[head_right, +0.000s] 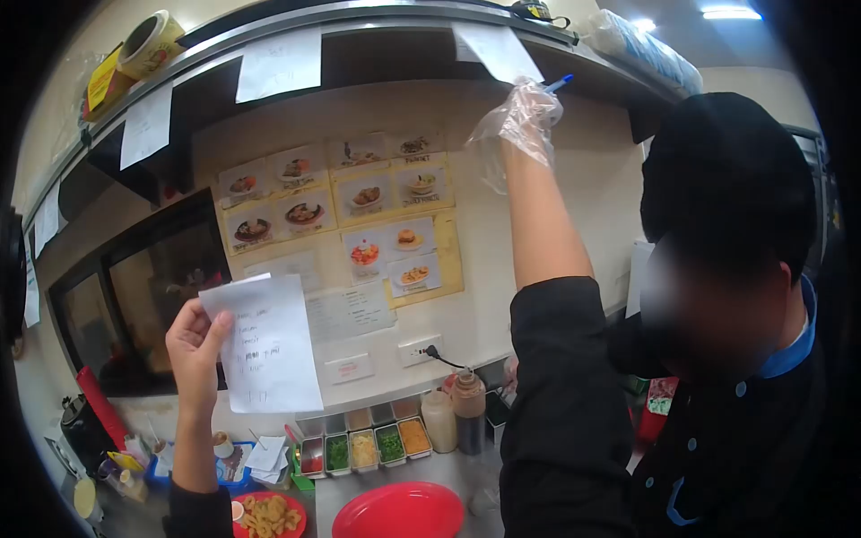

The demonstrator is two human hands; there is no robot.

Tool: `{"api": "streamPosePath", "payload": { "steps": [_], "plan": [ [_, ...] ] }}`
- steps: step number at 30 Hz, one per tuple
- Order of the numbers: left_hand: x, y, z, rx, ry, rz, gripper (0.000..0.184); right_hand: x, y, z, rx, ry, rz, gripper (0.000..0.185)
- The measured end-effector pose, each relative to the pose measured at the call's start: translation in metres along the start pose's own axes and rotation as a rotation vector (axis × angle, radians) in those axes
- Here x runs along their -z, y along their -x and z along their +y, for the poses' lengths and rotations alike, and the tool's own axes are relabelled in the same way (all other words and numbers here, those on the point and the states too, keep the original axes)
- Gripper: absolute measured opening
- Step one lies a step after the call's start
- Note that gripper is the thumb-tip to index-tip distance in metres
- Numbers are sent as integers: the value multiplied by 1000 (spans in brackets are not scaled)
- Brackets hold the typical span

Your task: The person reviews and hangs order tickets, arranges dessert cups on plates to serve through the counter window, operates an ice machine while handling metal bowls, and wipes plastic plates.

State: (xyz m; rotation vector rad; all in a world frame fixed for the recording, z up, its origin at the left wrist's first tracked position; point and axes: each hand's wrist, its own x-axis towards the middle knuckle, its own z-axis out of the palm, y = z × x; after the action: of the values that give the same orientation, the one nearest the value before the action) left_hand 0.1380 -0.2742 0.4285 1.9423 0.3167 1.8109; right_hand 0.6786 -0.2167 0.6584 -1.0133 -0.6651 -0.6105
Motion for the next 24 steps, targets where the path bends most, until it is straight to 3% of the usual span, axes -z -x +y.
{"api": "streamPosePath", "payload": {
  "steps": [2,4,6,8,9,11,12,13,15,16,18,19,20,22,23,24],
  "plan": [
    [-11,-11,-5,-51,-3,3,23,41,42,-36,-348,-511,28,20],
    [-30,-30,-5,-170,2,-1,26,62,85,-53,-431,-653,36,16],
    [-48,-45,11,-197,33,1,29,79,142,-68,-420,-740,-1,14],
    [-60,-62,19,-231,-8,33,27,75,191,-53,-157,-907,-103,14],
    [-62,-71,22,-266,-44,49,25,82,220,-63,-190,-910,-115,16],
    [-54,-92,0,-379,-394,58,18,103,275,-89,-236,-928,-150,17],
    [-61,-88,-7,-351,-322,61,17,110,298,-94,-246,-945,-175,17],
    [-67,-76,-5,-292,-311,-4,26,113,319,-93,-270,-943,-194,17],
    [-78,-46,-17,-187,-101,66,44,118,362,-91,-346,-892,-159,17],
    [-72,-34,-21,-162,-121,77,44,124,382,-93,-373,-890,-181,17],
    [-58,-10,-29,-255,-220,136,55,140,419,-101,-693,-837,-367,14],
    [-50,3,-33,-220,-239,146,55,143,438,-101,-724,-822,-392,14],
    [-42,16,-37,112,-29,78,56,145,456,-101,-736,-831,-435,13],
    [-20,46,-61,509,293,125,56,159,486,-114,-868,-852,-520,12],
    [-8,61,-70,539,281,149,56,161,500,-110,-900,-836,-544,12],
    [5,75,-76,399,-104,299,54,161,513,-100,-891,-823,-492,15]
  ]
}}
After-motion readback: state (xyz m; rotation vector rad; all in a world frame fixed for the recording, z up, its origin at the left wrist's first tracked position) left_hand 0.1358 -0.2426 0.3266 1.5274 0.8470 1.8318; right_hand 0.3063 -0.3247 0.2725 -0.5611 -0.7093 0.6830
